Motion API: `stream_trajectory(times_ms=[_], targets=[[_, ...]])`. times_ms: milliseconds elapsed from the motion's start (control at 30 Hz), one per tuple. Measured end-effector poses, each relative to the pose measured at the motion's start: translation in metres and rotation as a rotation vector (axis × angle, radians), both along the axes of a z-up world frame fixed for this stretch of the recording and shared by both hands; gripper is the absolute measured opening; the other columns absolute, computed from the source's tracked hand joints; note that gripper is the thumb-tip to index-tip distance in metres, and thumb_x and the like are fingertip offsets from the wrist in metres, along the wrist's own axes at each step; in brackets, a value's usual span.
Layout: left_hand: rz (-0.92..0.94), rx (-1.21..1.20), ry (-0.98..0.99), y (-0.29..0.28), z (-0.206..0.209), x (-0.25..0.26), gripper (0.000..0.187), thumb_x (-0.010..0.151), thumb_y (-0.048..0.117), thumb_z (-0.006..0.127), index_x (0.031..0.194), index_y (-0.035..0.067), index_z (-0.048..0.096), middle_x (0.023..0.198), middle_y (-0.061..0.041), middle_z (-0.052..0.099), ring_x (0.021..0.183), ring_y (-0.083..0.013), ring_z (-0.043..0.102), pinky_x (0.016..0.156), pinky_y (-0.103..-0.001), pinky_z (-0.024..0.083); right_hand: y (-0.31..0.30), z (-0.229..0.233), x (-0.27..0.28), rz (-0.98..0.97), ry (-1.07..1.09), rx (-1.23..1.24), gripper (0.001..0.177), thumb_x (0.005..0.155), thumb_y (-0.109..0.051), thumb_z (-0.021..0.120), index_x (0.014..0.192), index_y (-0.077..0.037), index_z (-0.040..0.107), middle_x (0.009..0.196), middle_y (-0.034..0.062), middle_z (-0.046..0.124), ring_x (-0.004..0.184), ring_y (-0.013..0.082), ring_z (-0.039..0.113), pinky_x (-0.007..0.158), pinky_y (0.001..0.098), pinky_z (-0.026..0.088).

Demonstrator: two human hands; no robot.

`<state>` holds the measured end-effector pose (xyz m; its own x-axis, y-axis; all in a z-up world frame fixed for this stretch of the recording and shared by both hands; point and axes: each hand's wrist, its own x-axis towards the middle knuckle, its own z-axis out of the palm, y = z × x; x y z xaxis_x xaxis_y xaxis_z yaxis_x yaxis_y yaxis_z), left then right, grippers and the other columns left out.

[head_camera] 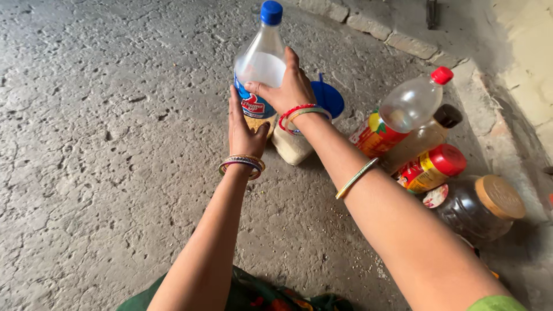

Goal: The person sits on the floor and sorts various food items and packets from a small plastic container into a larger container. They then open a jar of rice and pour some into the lid.

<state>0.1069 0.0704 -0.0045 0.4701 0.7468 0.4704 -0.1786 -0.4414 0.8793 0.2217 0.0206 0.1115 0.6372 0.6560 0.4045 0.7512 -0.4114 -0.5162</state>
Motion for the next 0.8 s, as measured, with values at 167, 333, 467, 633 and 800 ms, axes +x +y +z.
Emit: stream_trajectory(times_ms=[167, 333, 467, 633, 800], targets=[[-0.029, 0.07, 0.001, -0.011, 0.012, 0.001, 0.115, 0.074, -0.003, 0.078, 0.166, 0.012, 0.01, 0.167, -0.028, 0.024, 0.156, -0.046, 0.022, 0.124, -0.045, 0.031, -0.021, -0.009, 0.01, 0.07, -0.027, 0.088, 0.109, 0.079, -0.039, 0.09, 0.153, 0.008, 0.025, 0.148, 0.0312, 0.05, 0.138, 0.0388, 0.052, 0.113, 0.0431, 0.043], [0.071, 0.085, 0.078, -0.028, 0.032, -0.019, 0.108, 0.074, 0.0, 0.081, 0.162, 0.012, 0.02, 0.16, -0.029, 0.03, 0.147, -0.0461, 0.033, 0.119, -0.047, 0.034, -0.061, -0.019, -0.018, 0.083, 0.183, 0.212, 0.081, 0.082, -0.019, 0.08, 0.151, -0.005, 0.039, 0.139, 0.0242, 0.06, 0.121, 0.0325, 0.066, 0.096, 0.0382, 0.056], [0.235, 0.217, 0.162, -0.072, 0.048, -0.044, 0.085, 0.076, -0.001, 0.076, 0.153, 0.013, 0.043, 0.15, -0.017, 0.048, 0.137, -0.0409, 0.048, 0.116, -0.048, 0.039, -0.114, -0.047, -0.054, 0.113, 0.144, 0.405, 0.051, 0.09, -0.005, 0.068, 0.14, -0.009, 0.059, 0.127, 0.0182, 0.073, 0.106, 0.0279, 0.078, 0.091, 0.0327, 0.062], [-0.04, 0.424, 0.274, -0.114, 0.057, -0.053, 0.063, 0.075, 0.008, 0.078, 0.135, 0.018, 0.062, 0.141, -0.014, 0.054, 0.126, -0.0404, 0.051, 0.107, -0.048, 0.042, -0.181, -0.089, -0.066, -0.18, 0.016, 0.22, 0.039, 0.089, -0.004, 0.068, 0.127, -0.013, 0.068, 0.121, 0.0119, 0.078, 0.107, 0.0279, 0.077, 0.091, 0.0359, 0.059], [-0.244, 0.411, 0.438, -0.145, 0.037, -0.054, 0.063, 0.071, 0.011, 0.079, 0.131, 0.021, 0.062, 0.142, -0.013, 0.053, 0.127, -0.04, 0.05, 0.104, -0.048, 0.045, -0.254, -0.122, -0.064, -0.623, -0.025, -0.153, 0.056, 0.077, -0.021, 0.082, 0.128, -0.011, 0.061, 0.123, 0.0208, 0.068, 0.115, 0.0394, 0.062, 0.099, 0.049, 0.048]])
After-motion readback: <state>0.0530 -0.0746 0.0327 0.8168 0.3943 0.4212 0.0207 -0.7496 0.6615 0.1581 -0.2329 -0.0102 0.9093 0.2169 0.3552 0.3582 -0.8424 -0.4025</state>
